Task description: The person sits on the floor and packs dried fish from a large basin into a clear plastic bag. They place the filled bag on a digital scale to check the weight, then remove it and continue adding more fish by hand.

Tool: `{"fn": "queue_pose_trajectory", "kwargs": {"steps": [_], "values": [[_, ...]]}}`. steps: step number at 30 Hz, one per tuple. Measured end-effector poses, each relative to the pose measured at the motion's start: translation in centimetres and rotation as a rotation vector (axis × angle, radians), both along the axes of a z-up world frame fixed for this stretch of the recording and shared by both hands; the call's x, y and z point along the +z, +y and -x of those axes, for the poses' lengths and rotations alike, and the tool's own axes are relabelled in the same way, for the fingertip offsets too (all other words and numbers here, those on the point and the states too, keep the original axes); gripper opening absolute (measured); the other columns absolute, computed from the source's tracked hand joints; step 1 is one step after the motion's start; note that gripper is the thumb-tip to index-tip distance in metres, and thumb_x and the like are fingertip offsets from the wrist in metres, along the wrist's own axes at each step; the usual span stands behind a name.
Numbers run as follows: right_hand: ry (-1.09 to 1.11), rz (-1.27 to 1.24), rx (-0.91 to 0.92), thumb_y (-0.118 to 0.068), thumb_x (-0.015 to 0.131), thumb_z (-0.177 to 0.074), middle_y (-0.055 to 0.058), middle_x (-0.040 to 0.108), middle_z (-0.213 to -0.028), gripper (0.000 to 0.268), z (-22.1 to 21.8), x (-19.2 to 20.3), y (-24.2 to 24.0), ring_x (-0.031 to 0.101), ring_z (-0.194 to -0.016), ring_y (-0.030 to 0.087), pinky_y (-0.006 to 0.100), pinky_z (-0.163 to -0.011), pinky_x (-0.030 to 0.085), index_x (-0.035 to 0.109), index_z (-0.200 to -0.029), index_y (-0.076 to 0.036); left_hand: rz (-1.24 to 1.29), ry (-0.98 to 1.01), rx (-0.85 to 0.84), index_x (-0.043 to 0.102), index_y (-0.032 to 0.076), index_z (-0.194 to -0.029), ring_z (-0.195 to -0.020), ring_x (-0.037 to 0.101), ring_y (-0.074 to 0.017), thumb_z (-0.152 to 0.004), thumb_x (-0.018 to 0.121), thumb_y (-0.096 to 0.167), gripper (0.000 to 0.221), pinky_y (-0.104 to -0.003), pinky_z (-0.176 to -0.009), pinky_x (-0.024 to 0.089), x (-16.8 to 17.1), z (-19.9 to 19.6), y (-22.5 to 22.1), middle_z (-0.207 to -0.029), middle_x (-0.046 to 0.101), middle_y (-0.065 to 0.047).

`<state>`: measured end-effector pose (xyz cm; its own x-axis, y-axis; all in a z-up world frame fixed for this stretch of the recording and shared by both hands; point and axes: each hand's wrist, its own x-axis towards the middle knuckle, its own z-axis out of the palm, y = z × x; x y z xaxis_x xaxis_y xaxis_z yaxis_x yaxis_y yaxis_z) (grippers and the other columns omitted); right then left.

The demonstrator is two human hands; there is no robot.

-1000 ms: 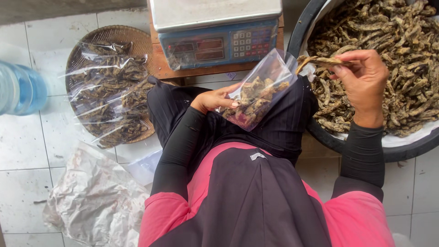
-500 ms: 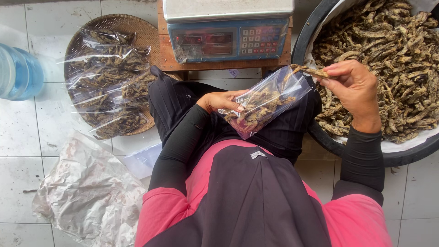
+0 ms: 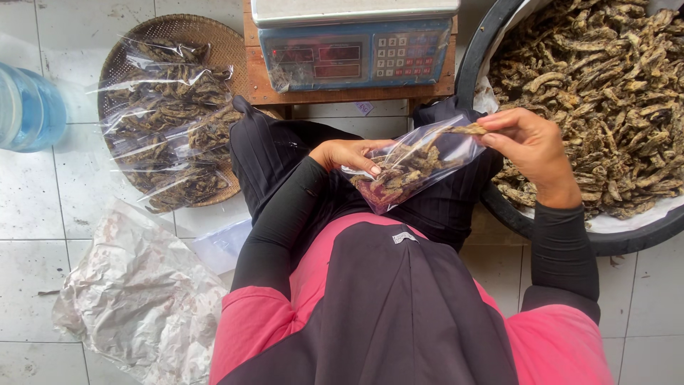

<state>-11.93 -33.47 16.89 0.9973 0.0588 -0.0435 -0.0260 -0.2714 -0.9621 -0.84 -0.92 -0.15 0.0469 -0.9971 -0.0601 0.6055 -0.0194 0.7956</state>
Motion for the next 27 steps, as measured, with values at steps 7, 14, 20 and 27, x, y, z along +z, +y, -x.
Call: {"fn": "queue_pose_trajectory", "kwargs": {"steps": [7, 14, 20, 27], "values": [[0.148, -0.168, 0.098, 0.004, 0.065, -0.097, 0.010, 0.067, -0.124, 0.015, -0.5, 0.7, 0.5, 0.072, -0.107, 0.019, 0.033, -0.100, 0.061, 0.069, -0.111, 0.004, -0.067, 0.034, 0.002, 0.037, 0.004, -0.158, -0.131, 0.056, -0.0184, -0.086, 0.083, 0.013, 0.086, -0.035, -0.112, 0.046, 0.8, 0.6, 0.5, -0.146, 0.057, -0.011], [0.362, -0.093, 0.133, 0.003, 0.066, -0.097, 0.010, 0.067, -0.110, 0.018, -0.3, -0.6, 0.6, 0.071, -0.102, 0.019, 0.031, -0.090, 0.059, 0.064, -0.115, 0.002, -0.119, -0.146, 0.017, 0.052, 0.004, -0.151, -0.128, 0.060, -0.0176, -0.086, 0.083, 0.015, 0.073, -0.033, -0.111, 0.048, -0.1, 0.6, -0.6, -0.139, 0.065, -0.010], [0.473, -0.324, 0.016, 0.002, 0.063, -0.099, 0.008, 0.069, -0.107, 0.013, 1.1, -2.8, 0.4, 0.071, -0.098, 0.017, 0.033, -0.089, 0.061, 0.061, -0.112, 0.000, -0.108, -0.234, 0.000, 0.049, 0.007, -0.153, -0.129, 0.057, -0.0169, -0.084, 0.086, 0.020, 0.079, -0.032, -0.112, 0.045, 0.2, 1.1, 0.0, -0.140, 0.064, -0.006], [0.412, -0.559, -0.055, 0.003, 0.064, -0.102, 0.007, 0.065, -0.107, 0.013, 3.9, -4.4, 1.3, 0.070, -0.098, 0.016, 0.034, -0.092, 0.062, 0.059, -0.112, -0.001, -0.074, -0.338, -0.019, 0.053, 0.005, -0.149, -0.120, 0.061, -0.0139, -0.077, 0.091, 0.019, 0.082, -0.029, -0.106, 0.049, 0.6, 1.5, 0.0, -0.130, 0.069, -0.005]]}}
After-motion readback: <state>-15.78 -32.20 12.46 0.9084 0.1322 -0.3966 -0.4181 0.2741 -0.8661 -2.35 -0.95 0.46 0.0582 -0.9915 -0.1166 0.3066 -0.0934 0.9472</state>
